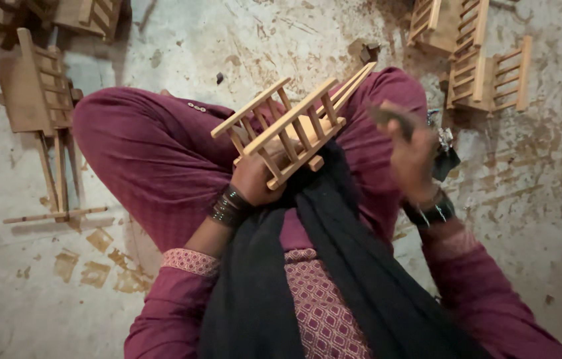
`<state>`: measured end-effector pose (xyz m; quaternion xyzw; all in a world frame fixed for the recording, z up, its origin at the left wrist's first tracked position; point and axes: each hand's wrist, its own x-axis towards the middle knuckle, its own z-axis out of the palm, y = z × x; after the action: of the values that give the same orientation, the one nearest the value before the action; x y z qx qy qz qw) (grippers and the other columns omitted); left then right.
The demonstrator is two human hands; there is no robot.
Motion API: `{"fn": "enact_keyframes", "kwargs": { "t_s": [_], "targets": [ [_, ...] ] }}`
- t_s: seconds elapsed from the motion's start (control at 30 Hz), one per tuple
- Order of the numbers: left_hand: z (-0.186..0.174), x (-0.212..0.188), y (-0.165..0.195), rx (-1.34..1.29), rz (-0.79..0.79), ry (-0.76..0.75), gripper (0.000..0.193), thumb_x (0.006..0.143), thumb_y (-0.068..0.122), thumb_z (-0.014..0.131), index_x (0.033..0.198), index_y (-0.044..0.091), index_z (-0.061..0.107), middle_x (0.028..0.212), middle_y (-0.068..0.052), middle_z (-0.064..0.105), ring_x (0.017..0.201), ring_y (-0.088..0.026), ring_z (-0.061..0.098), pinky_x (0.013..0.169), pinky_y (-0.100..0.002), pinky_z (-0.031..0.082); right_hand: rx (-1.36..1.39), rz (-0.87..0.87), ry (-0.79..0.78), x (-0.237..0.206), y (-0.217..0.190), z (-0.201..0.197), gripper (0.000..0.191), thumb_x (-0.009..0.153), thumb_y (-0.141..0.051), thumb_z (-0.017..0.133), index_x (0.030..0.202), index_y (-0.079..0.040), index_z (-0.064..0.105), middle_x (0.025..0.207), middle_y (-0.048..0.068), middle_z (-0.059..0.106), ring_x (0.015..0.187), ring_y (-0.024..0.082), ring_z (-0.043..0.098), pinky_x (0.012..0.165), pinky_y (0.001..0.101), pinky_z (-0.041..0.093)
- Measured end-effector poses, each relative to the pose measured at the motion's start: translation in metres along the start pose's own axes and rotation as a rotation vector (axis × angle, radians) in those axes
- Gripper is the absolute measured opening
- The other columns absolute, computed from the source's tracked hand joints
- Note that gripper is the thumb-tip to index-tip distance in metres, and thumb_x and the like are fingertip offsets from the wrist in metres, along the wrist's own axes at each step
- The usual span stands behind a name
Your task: The person sits on the floor holding a small wooden chair on their lap and sands its surfaces with sandpaper, rubbing the seat, backrest and edges, then sets the chair aside and picks up another chair to sand.
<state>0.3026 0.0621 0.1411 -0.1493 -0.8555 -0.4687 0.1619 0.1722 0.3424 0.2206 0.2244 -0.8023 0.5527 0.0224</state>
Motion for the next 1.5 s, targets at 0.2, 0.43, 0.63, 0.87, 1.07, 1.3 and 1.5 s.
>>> {"fn": "enact_keyframes", "kwargs": {
  "t_s": [0.2, 0.43, 0.63, 0.87, 1.07, 1.3, 1.5],
  "targets": [
    [0.001, 0.001, 0.005, 0.146, 0.049, -0.034, 0.059, 0.070, 0.020, 0.076, 0.128, 0.013, 0.068, 0.132, -0.014, 0.067, 0.121, -0.038, 0.061, 0.099, -0.048, 0.050, 0.662, 0.357, -0.254, 0.054, 0.062, 0.035, 0.030, 0.100, 0.000, 0.059, 0.129, 0.002, 0.067, 0.117, 0.002, 0.073, 0.103, 0.008, 0.065, 0.094, 0.0201, 0.053],
    [0.000, -0.003, -0.004, 0.079, -0.017, -0.026, 0.062, 0.069, 0.019, 0.073, 0.130, 0.011, 0.066, 0.132, -0.015, 0.066, 0.123, -0.037, 0.061, 0.104, -0.048, 0.050, 1.299, 0.709, -0.326, 0.058, 0.039, 0.028, 0.033, 0.105, -0.030, 0.062, 0.115, 0.001, 0.067, 0.103, 0.005, 0.075, 0.092, 0.013, 0.068, 0.079, 0.0217, 0.054],
    [0.001, 0.001, -0.006, 0.075, 0.051, -0.073, 0.061, 0.074, 0.018, 0.073, 0.134, 0.013, 0.065, 0.135, -0.015, 0.066, 0.125, -0.037, 0.062, 0.105, -0.047, 0.051, 0.911, 0.652, -0.539, 0.066, 0.022, 0.032, 0.023, 0.103, -0.015, 0.061, 0.120, -0.001, 0.068, 0.104, 0.002, 0.074, 0.093, 0.007, 0.067, 0.080, 0.0179, 0.053],
    [0.002, -0.003, -0.001, 0.094, -0.044, -0.050, 0.063, 0.072, 0.020, 0.073, 0.134, 0.014, 0.065, 0.133, -0.014, 0.066, 0.122, -0.038, 0.062, 0.101, -0.048, 0.051, 0.501, 0.307, -0.531, 0.065, 0.043, 0.062, 0.019, 0.112, -0.015, 0.061, 0.102, 0.001, 0.066, 0.089, -0.001, 0.064, 0.079, 0.006, 0.057, 0.069, 0.0230, 0.048],
    [0.008, -0.001, 0.004, 0.111, 0.040, 0.018, 0.061, 0.074, 0.017, 0.075, 0.135, 0.016, 0.066, 0.134, -0.011, 0.066, 0.126, -0.036, 0.061, 0.106, -0.049, 0.050, -0.228, -0.279, -0.333, 0.043, 0.033, 0.050, 0.017, 0.103, -0.012, 0.064, 0.098, 0.003, 0.068, 0.085, 0.000, 0.058, 0.082, 0.008, 0.054, 0.073, 0.0265, 0.047],
    [0.006, -0.004, 0.002, 0.111, 0.041, 0.023, 0.058, 0.074, 0.015, 0.075, 0.132, 0.014, 0.066, 0.132, -0.013, 0.067, 0.127, -0.038, 0.059, 0.105, -0.049, 0.050, 0.692, 0.469, -0.254, 0.051, 0.026, 0.078, 0.016, 0.105, -0.012, 0.061, 0.104, 0.000, 0.072, 0.090, -0.002, 0.072, 0.077, 0.004, 0.065, 0.071, 0.0198, 0.053],
    [0.002, -0.006, 0.000, 0.042, -0.010, 0.018, 0.060, 0.070, 0.015, 0.073, 0.130, 0.015, 0.068, 0.129, -0.014, 0.068, 0.121, -0.037, 0.064, 0.104, -0.046, 0.052, 0.217, 0.314, -0.592, 0.051, 0.036, 0.042, 0.015, 0.100, -0.013, 0.068, 0.102, 0.003, 0.069, 0.076, -0.003, 0.061, 0.062, 0.003, 0.056, 0.054, 0.0197, 0.045]
  ]
}}
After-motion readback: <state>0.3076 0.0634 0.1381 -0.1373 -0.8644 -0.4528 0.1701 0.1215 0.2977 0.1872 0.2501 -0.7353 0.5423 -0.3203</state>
